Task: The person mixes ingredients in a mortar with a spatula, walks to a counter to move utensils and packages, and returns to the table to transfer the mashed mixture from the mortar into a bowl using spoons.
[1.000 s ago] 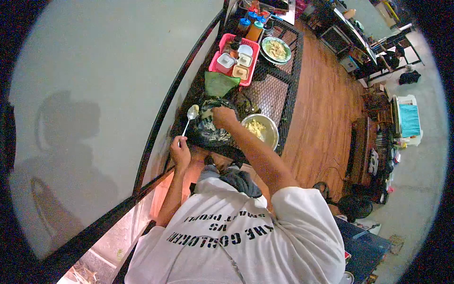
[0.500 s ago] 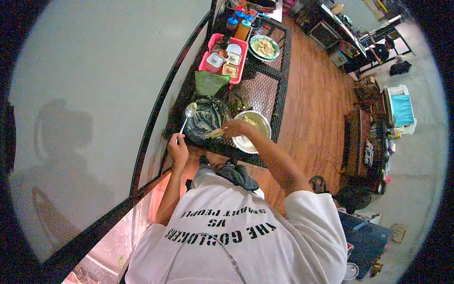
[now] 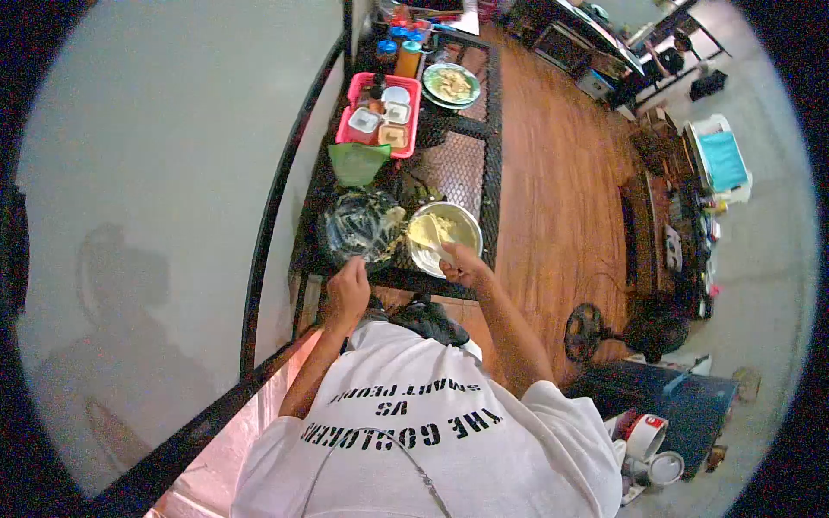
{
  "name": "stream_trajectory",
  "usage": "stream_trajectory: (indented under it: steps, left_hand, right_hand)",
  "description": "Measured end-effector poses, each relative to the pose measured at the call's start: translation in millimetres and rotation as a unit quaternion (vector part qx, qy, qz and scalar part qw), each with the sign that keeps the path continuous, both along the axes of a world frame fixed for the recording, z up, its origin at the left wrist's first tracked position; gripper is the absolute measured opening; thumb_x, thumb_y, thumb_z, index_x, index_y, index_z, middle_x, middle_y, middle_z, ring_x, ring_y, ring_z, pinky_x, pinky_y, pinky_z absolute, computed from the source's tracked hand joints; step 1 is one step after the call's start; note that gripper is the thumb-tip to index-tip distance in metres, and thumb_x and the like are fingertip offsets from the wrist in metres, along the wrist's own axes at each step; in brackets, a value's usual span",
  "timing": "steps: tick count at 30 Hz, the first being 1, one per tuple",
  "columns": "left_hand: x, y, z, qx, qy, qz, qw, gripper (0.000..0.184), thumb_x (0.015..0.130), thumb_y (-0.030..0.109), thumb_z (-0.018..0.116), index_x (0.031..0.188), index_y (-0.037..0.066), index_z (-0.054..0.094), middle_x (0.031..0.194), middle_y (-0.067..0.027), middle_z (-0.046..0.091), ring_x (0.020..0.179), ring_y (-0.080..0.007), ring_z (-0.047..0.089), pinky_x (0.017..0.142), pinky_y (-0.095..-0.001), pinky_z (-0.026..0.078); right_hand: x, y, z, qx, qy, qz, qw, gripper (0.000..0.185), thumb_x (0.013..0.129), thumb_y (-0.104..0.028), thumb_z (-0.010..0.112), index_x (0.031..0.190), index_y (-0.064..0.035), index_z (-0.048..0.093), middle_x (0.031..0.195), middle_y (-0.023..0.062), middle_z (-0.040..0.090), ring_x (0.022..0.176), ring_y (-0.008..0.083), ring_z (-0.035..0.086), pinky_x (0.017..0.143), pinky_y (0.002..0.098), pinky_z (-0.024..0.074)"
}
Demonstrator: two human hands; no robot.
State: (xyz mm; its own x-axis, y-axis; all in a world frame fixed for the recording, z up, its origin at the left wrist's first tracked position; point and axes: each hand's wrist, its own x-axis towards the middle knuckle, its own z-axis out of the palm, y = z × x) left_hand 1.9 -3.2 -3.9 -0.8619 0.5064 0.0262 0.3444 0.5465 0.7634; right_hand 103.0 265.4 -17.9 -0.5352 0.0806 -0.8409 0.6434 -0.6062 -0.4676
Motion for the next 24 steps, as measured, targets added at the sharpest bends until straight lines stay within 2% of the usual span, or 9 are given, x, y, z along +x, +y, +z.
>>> stream_trajectory:
  steps: [2,4,9,12,14,18,20,23,24]
  left_hand:
    - [7.1,15.0,-3.8,-0.02,0.062,-0.103,0.993,0.016,0.094,0.017,0.046,0.088,0.003,0.051,0.075,-0.0193,0.06,0.072,-0.0394,0.061,0.06,-0.0481,0.048]
    - [14.6,34.0,-16.7,0.017,0.161,-0.163,0.973,0.005,0.086,0.008,0.05,0.087,0.004,0.054,0.071,-0.0123,0.059,0.065,-0.0315,0.063,0.056,-0.0418,0.05]
    - [32.8,64.1,-55.8,-0.054,0.279,-0.262,0.922,0.02,0.079,0.009,0.056,0.099,0.005,0.058,0.067,-0.0054,0.056,0.061,-0.0198,0.062,0.053,-0.0322,0.049]
    - [35.7,74.9,-69.2,-0.064,0.297,-0.292,0.907,0.024,0.077,0.011,0.058,0.101,0.006,0.059,0.067,-0.0045,0.056,0.06,-0.0192,0.062,0.053,-0.0319,0.049]
    - [33.7,81.2,-73.7,-0.061,0.303,-0.3,0.903,0.029,0.076,0.013,0.06,0.104,0.006,0.059,0.066,-0.0031,0.056,0.06,-0.0183,0.062,0.054,-0.0318,0.049]
    - [28.6,92.5,-76.0,-0.083,0.302,-0.306,0.899,0.034,0.074,0.011,0.059,0.107,0.004,0.059,0.065,-0.0037,0.056,0.059,-0.0195,0.062,0.053,-0.0318,0.05]
    - [28.8,94.9,-70.3,-0.094,0.3,-0.306,0.899,0.034,0.073,0.01,0.059,0.107,0.004,0.059,0.065,-0.0044,0.056,0.059,-0.0201,0.063,0.052,-0.032,0.05]
    - [32.6,98.7,-66.8,-0.116,0.286,-0.288,0.906,0.029,0.076,0.009,0.057,0.104,0.003,0.06,0.068,-0.0067,0.06,0.059,-0.0225,0.064,0.051,-0.0338,0.051]
    - [34.0,101.4,-64.6,-0.1,0.24,-0.236,0.936,0.019,0.081,0.01,0.054,0.098,0.004,0.059,0.068,-0.0098,0.061,0.06,-0.0267,0.064,0.051,-0.0373,0.051]
  right_hand:
    - [18.9,-5.0,2.5,0.023,0.002,-0.061,0.998,0.025,0.1,-0.034,0.034,0.095,-0.0113,0.043,0.056,-0.0012,0.037,0.04,0.0086,0.028,0.036,0.0238,0.0237]
    - [35.5,-2.3,0.2,0.007,-0.014,-0.1,0.995,0.026,0.1,-0.035,0.034,0.096,-0.0109,0.043,0.055,-0.0017,0.036,0.04,0.0088,0.028,0.036,0.0238,0.0232]
    - [71.4,-5.6,-4.8,0.001,-0.026,-0.17,0.985,0.025,0.099,-0.034,0.033,0.087,-0.0144,0.044,0.055,-0.004,0.035,0.039,0.0071,0.025,0.036,0.0238,0.0217]
    - [88.5,-5.2,-14.1,-0.003,-0.005,-0.18,0.984,0.024,0.098,-0.033,0.034,0.084,-0.0146,0.042,0.054,-0.0045,0.033,0.038,0.0065,0.025,0.036,0.0234,0.021]
    - [98.0,-3.8,-28.3,-0.033,-0.008,-0.234,0.972,0.017,0.098,-0.031,0.037,0.098,-0.0146,0.042,0.058,-0.0012,0.041,0.039,0.0085,0.026,0.036,0.0248,0.0219]
    - [101.0,3.0,-38.7,-0.049,-0.028,-0.243,0.969,0.016,0.097,-0.03,0.037,0.1,-0.0144,0.04,0.057,-0.0018,0.038,0.038,0.0088,0.026,0.036,0.0251,0.021]
    - [93.6,0.6,-15.3,-0.028,-0.038,-0.232,0.972,0.023,0.098,-0.032,0.035,0.084,-0.0133,0.038,0.055,-0.0032,0.034,0.038,0.0073,0.027,0.035,0.0242,0.021]
    - [90.8,6.8,-14.0,-0.001,-0.024,-0.208,0.978,0.022,0.098,-0.03,0.035,0.086,-0.0124,0.039,0.056,-0.0022,0.037,0.038,0.0088,0.028,0.035,0.0251,0.0213]
    - [90.1,8.9,-13.0,-0.005,-0.023,-0.204,0.979,0.022,0.098,-0.03,0.035,0.086,-0.0124,0.039,0.056,-0.0022,0.037,0.038,0.0088,0.028,0.035,0.0251,0.0213]
